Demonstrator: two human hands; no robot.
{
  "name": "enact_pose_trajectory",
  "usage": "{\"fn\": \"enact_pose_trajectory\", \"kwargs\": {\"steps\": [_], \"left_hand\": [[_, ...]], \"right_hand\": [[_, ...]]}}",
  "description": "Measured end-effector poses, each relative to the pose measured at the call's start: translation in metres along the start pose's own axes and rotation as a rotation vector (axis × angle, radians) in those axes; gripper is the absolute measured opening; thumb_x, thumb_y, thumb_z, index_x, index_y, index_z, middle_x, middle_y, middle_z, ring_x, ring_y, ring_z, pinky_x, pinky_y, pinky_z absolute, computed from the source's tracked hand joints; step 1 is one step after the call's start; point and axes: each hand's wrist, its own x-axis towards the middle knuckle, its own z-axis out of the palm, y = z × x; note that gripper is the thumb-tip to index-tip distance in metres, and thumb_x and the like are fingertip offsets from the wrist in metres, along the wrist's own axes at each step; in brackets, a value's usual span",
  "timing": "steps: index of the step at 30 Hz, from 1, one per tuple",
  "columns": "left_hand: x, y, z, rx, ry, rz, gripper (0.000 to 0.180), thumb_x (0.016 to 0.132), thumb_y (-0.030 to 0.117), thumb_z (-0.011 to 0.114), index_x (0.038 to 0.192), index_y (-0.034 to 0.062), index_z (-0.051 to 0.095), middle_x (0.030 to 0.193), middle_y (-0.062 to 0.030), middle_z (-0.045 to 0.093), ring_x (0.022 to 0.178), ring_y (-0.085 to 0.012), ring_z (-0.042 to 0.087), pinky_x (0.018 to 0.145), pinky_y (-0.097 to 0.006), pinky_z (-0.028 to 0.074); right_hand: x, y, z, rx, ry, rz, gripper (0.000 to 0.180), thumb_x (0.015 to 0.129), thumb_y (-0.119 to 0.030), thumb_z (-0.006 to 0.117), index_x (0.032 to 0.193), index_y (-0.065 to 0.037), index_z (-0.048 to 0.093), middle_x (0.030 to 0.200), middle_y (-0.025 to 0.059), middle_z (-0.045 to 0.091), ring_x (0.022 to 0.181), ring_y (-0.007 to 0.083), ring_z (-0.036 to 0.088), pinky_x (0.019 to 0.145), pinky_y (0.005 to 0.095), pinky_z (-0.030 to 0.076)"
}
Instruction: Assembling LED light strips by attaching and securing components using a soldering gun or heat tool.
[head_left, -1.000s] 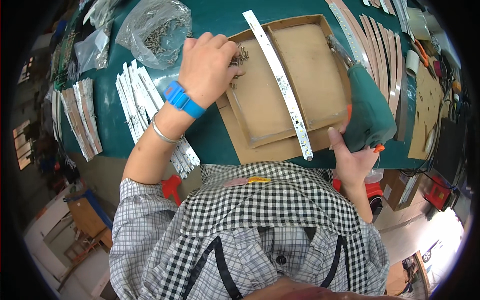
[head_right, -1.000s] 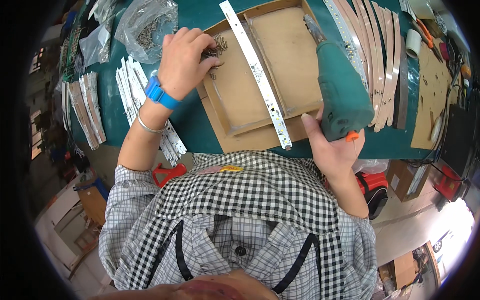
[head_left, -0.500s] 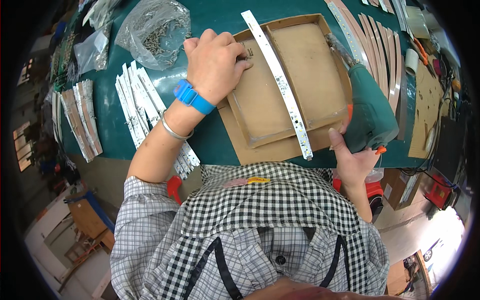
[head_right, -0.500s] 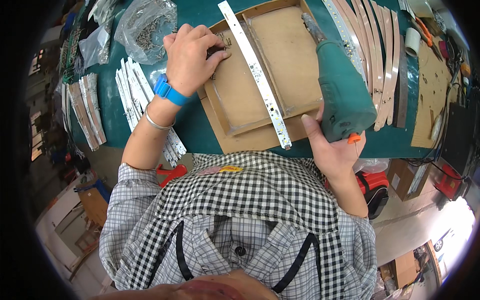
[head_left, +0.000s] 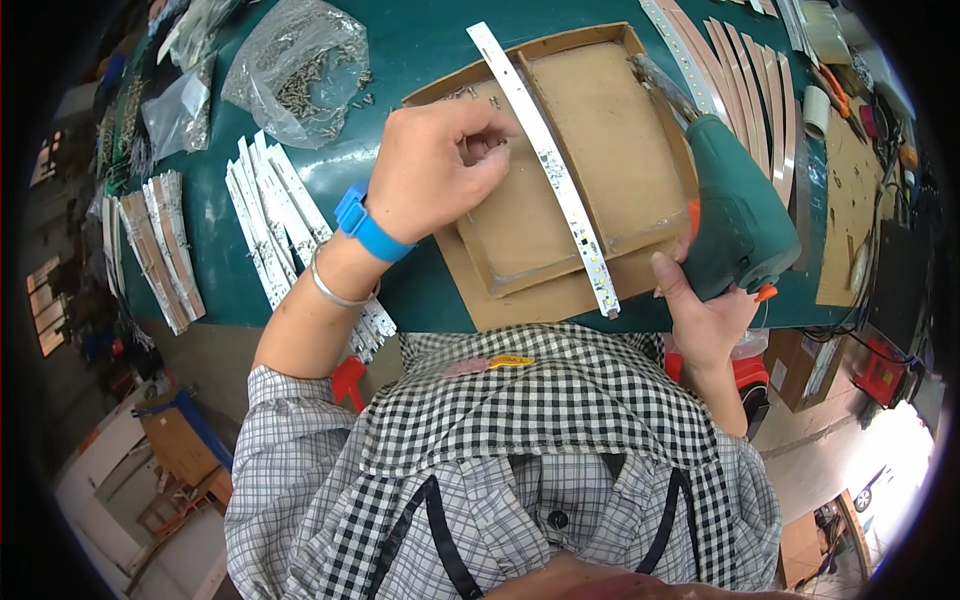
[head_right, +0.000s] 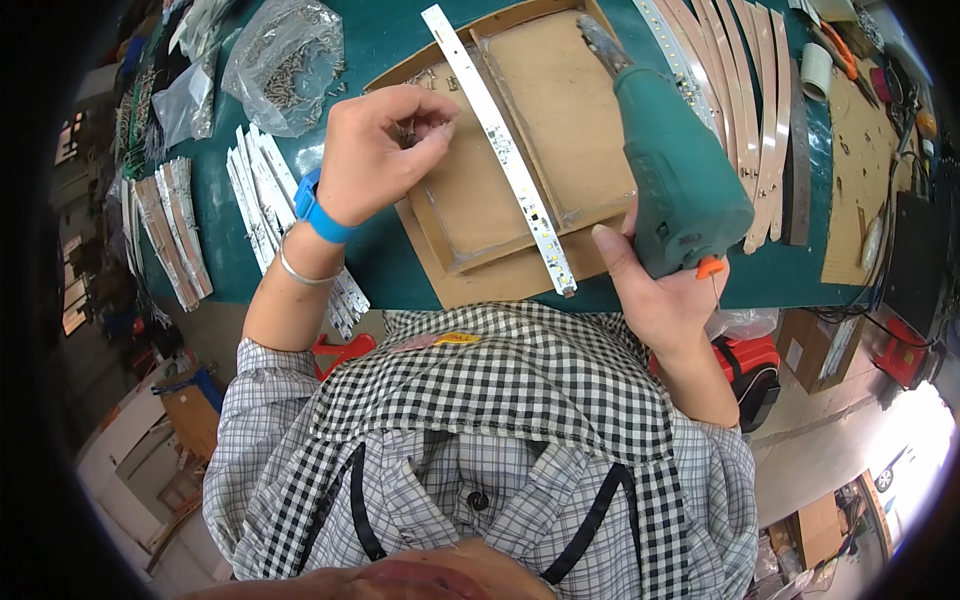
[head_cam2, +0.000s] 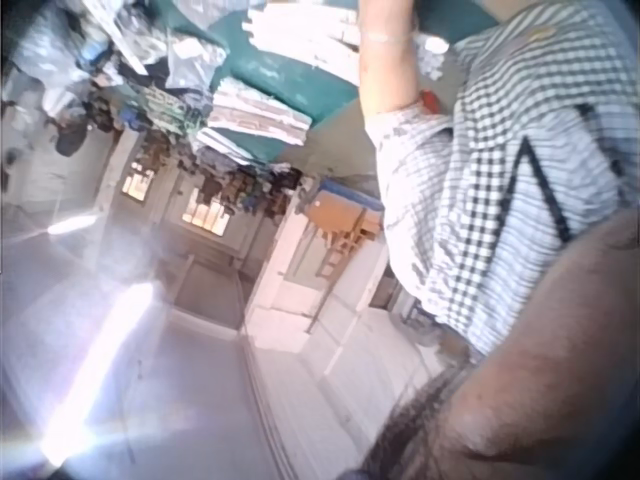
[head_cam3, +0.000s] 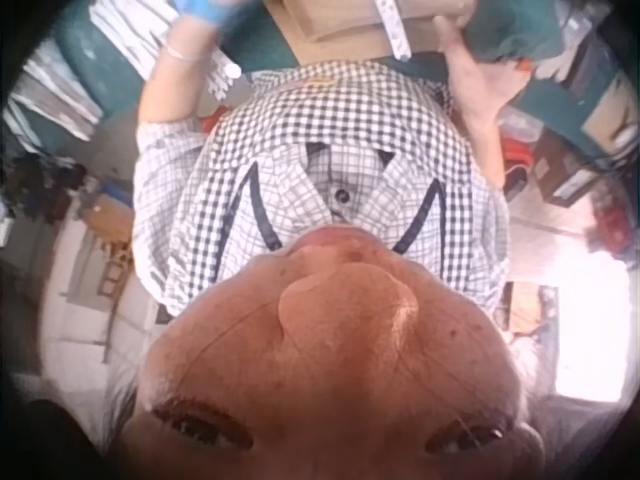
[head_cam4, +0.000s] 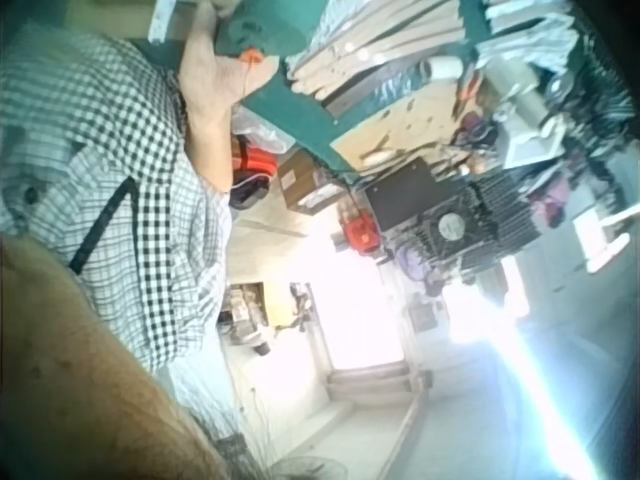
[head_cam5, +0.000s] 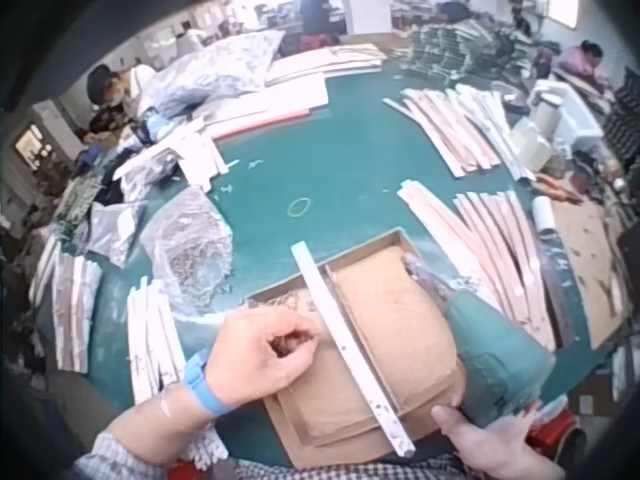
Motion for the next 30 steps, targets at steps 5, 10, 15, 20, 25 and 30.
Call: {"fn": "enact_pose_trajectory", "kwargs": {"steps": [5, 10, 15, 20, 25, 30], "left_hand": [[-0.008, 0.014, 0.000, -0.673, -0.115, -0.163, 0.012, 0.083, 0.001, 0.075, 0.093, -0.0033, 0.070, 0.086, -0.0098, 0.072, 0.074, -0.0179, 0.070, 0.070, -0.027, 0.058], [-0.022, 0.032, 0.006, -1.080, -0.173, -0.361, 0.019, 0.082, 0.001, 0.077, 0.094, -0.0060, 0.065, 0.086, -0.0190, 0.071, 0.074, -0.0251, 0.072, 0.071, -0.035, 0.061], [-0.032, 0.044, 0.014, -1.103, -0.184, -0.378, 0.017, 0.080, -0.004, 0.077, 0.091, -0.0056, 0.064, 0.086, -0.0175, 0.071, 0.076, -0.0244, 0.072, 0.072, -0.033, 0.061], [-0.035, 0.046, 0.020, -0.993, -0.169, -0.245, 0.016, 0.079, -0.006, 0.077, 0.091, -0.0052, 0.067, 0.092, -0.0131, 0.071, 0.084, -0.0183, 0.071, 0.078, -0.029, 0.060], [-0.037, 0.048, 0.022, -0.829, -0.132, -0.121, 0.016, 0.077, -0.008, 0.078, 0.087, -0.0048, 0.065, 0.089, -0.0144, 0.071, 0.083, -0.0198, 0.071, 0.077, -0.030, 0.059], [-0.037, 0.048, 0.021, -0.790, -0.102, -0.124, 0.015, 0.077, -0.008, 0.078, 0.090, -0.0048, 0.069, 0.090, -0.0135, 0.072, 0.081, -0.0167, 0.070, 0.075, -0.028, 0.057]], "right_hand": [[0.008, -0.011, 0.010, 0.035, -0.037, -0.001, 0.021, 0.077, 0.006, 0.076, 0.092, -0.001, 0.064, 0.080, -0.0009, 0.062, 0.070, 0.0085, 0.058, 0.066, 0.0245, 0.048], [0.015, -0.021, 0.028, 0.190, -0.092, -0.072, 0.019, 0.078, 0.004, 0.078, 0.091, -0.003, 0.066, 0.081, -0.0014, 0.067, 0.073, 0.0085, 0.063, 0.068, 0.0231, 0.051], [0.018, -0.017, 0.032, 0.120, -0.265, -0.160, 0.022, 0.087, 0.003, 0.070, 0.107, 0.000, 0.061, 0.097, 0.0032, 0.066, 0.082, 0.0106, 0.061, 0.077, 0.0261, 0.051], [0.018, -0.010, 0.030, 0.037, -0.312, -0.179, 0.019, 0.089, -0.001, 0.069, 0.107, 0.000, 0.062, 0.098, 0.0036, 0.066, 0.091, 0.0117, 0.061, 0.084, 0.0277, 0.050], [0.020, -0.011, 0.035, 0.086, -0.257, -0.174, 0.019, 0.086, 0.000, 0.072, 0.103, 0.000, 0.064, 0.095, 0.0043, 0.068, 0.088, 0.0125, 0.064, 0.080, 0.0271, 0.052], [0.023, -0.018, 0.041, 0.220, -0.195, -0.090, 0.015, 0.083, 0.001, 0.075, 0.096, 0.000, 0.067, 0.089, 0.0036, 0.070, 0.082, 0.0115, 0.066, 0.075, 0.0255, 0.053]]}}
